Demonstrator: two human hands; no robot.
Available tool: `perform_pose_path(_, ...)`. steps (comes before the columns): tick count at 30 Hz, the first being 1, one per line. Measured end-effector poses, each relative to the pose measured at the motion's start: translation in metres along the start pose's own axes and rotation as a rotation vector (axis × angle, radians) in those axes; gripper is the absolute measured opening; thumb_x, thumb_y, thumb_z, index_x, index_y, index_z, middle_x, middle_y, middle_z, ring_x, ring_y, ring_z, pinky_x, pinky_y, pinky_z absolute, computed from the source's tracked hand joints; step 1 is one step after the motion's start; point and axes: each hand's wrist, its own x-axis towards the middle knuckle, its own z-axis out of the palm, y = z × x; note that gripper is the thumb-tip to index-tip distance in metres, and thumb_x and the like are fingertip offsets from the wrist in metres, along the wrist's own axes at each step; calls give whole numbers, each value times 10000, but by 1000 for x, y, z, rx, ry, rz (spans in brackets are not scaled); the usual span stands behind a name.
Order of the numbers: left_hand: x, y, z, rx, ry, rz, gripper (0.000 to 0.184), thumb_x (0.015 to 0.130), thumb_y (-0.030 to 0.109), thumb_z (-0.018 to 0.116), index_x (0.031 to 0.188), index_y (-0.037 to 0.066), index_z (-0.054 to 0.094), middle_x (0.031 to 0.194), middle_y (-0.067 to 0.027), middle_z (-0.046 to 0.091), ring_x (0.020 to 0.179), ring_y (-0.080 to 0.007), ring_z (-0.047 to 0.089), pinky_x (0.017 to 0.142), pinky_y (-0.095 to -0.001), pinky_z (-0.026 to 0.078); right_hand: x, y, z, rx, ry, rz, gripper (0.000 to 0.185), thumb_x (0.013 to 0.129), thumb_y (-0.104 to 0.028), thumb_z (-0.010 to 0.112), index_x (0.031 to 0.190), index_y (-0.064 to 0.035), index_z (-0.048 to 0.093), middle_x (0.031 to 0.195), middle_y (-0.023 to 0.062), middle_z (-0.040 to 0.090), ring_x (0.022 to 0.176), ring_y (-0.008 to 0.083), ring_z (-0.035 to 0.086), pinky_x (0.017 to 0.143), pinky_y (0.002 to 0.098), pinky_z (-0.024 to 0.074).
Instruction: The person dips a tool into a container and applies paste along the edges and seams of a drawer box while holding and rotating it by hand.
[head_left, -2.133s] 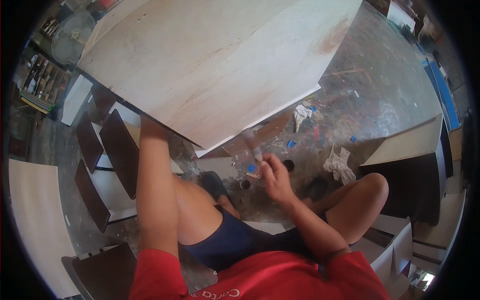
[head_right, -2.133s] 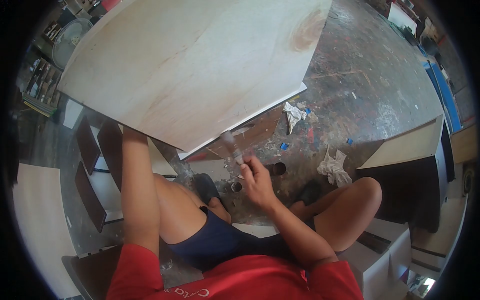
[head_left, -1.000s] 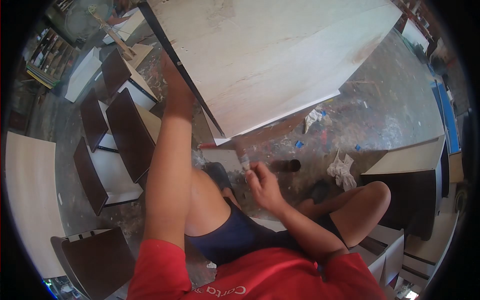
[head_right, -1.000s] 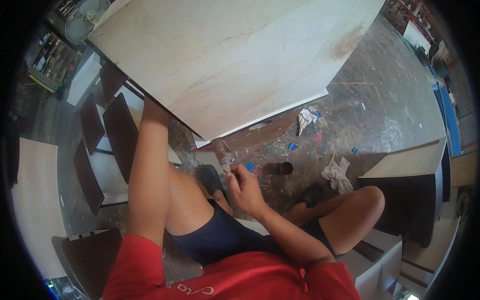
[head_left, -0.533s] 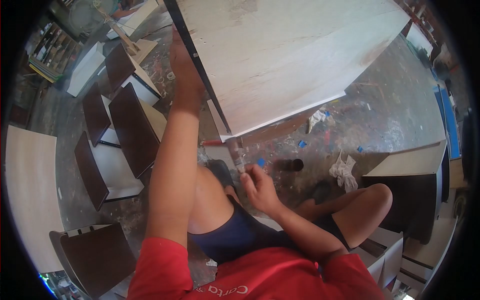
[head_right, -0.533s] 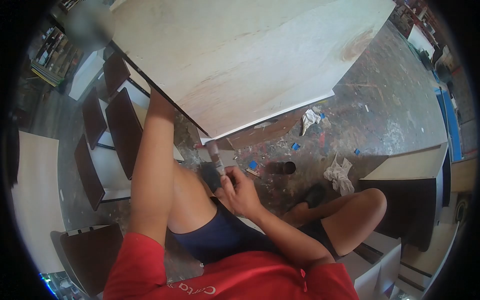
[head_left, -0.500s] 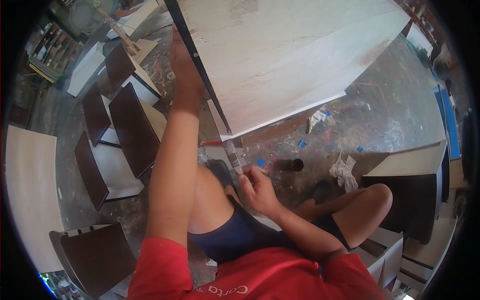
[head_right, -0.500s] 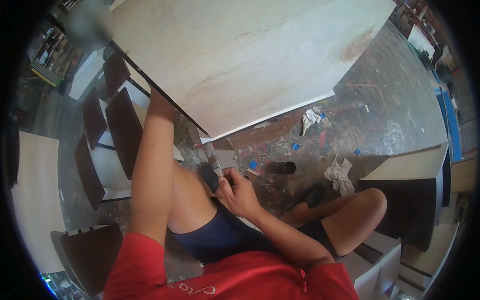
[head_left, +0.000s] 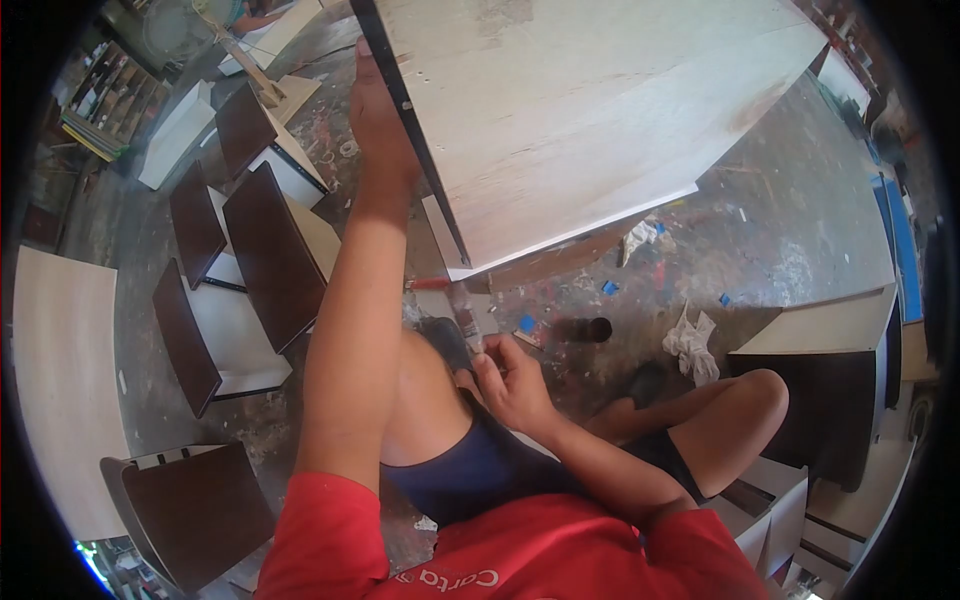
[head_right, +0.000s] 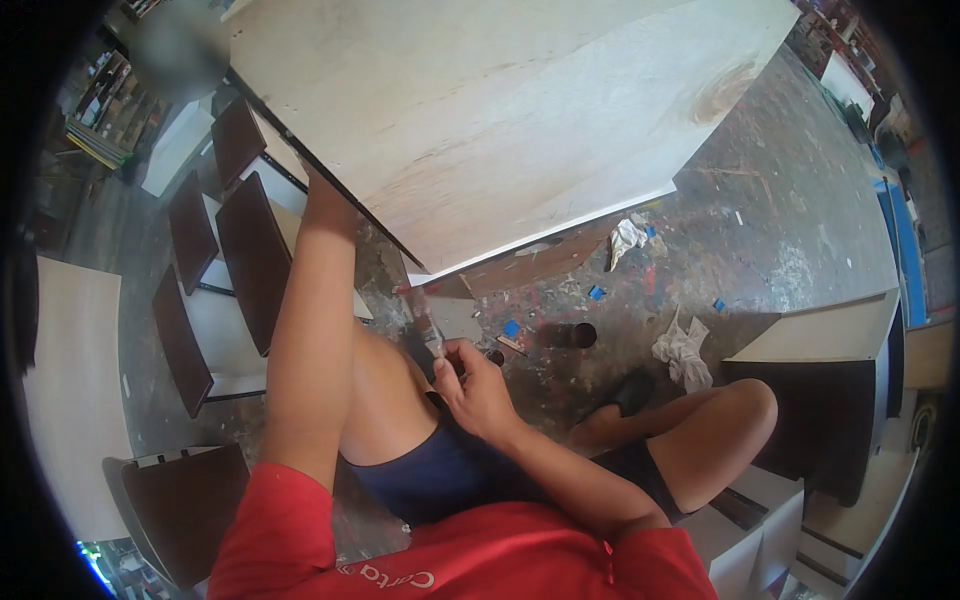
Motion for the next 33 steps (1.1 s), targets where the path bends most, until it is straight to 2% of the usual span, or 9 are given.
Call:
perform_pose_path(2, 6, -6, -11, 23, -63, 8, 603, 1129, 580, 361, 1280, 75, 656, 1068, -68, 726, 925, -154, 698, 799, -297, 567, 0, -1, -5, 55, 51, -29, 217, 1075, -181, 608, 1175, 10, 584, 873, 129, 689, 798, 145, 670, 726, 336, 550)
perform_pose_path(5, 9, -8, -19, 63, -129, 31, 607, 1126, 581, 374, 1294, 69, 653, 1090, -75, 726, 940, -156, 701, 802, -299, 570, 7, 7, -6, 112, 82, 109, 188, 1067, -173, 616, 1124, 4, 587, 845, 78, 639, 784, 111, 593, 691, 301, 505)
perform_pose_path(6, 8, -7, -17, 78, -149, 41, 607, 1124, 582, 379, 1292, 67, 654, 1091, -76, 726, 939, -156, 701, 800, -299, 570, 7, 8, -4, 73, 61, 68, 197, 1065, -178, 619, 1134, 5, 588, 855, 103, 660, 785, 144, 635, 703, 317, 522)
perform_pose_path(9, 0, -1, 6, -148, 59, -26, 619, 1120, 594, 378, 1246, 64, 673, 1039, -64, 728, 894, -151, 697, 773, -293, 563, 6, 7, 2, -49, 6, -30, 213, 1059, -182, 623, 1152, 7, 589, 883, 160, 705, 787, 230, 721, 730, 356, 559)
perform_pose_path(12, 0, 0, 2, -89, 17, -41, 633, 1118, 603, 374, 1264, 60, 666, 1062, -70, 730, 922, -155, 706, 794, -292, 572, 5, 4, 1, -126, 4, -65, 208, 1056, -176, 622, 1151, 6, 590, 905, 182, 711, 794, 278, 725, 742, 376, 560)
perform_pose_path(18, 7, -1, -10, 225, -172, 115, 644, 1124, 591, 360, 1345, 43, 617, 1164, -93, 720, 1006, -172, 718, 871, -302, 590, 16, 12, -10, -102, 130, 2, 247, 1047, -215, 634, 1164, 0, 602, 943, 205, 702, 819, 328, 722, 761, 414, 560)
perform_pose_path(24, 0, 9, 1, -83, -154, -5, 569, 1154, 499, 335, 1335, 37, 615, 1123, -81, 713, 964, -183, 709, 852, -304, 582, 16, 16, 1, -265, 45, -92, 233, 999, -223, 661, 1159, -54, 643, 1019, 190, 696, 911, 393, 698, 791, 457, 556)
perform_pose_path(30, 36, -33, -74, 8, -340, 75, 423, 1131, 340, 427, 1340, 14, 598, 1168, -99, 696, 1019, -208, 703, 825, -350, 600, 28, 20, -25, -374, 254, -226, 185, 970, -166, 678, 1126, -69, 664, 1010, 169, 674, 896, 375, 691, 775, 447, 551)
perform_pose_path(33, 40, -54, -78, 368, -113, 239, 423, 1120, 332, 448, 1352, 8, 587, 1179, -108, 689, 1031, -217, 698, 822, -351, 604, 35, 32, -51, -365, 389, -236, 174, 959, -141, 688, 1111, -60, 661, 1000, 167, 668, 874, 366, 678, 768, 438, 546)
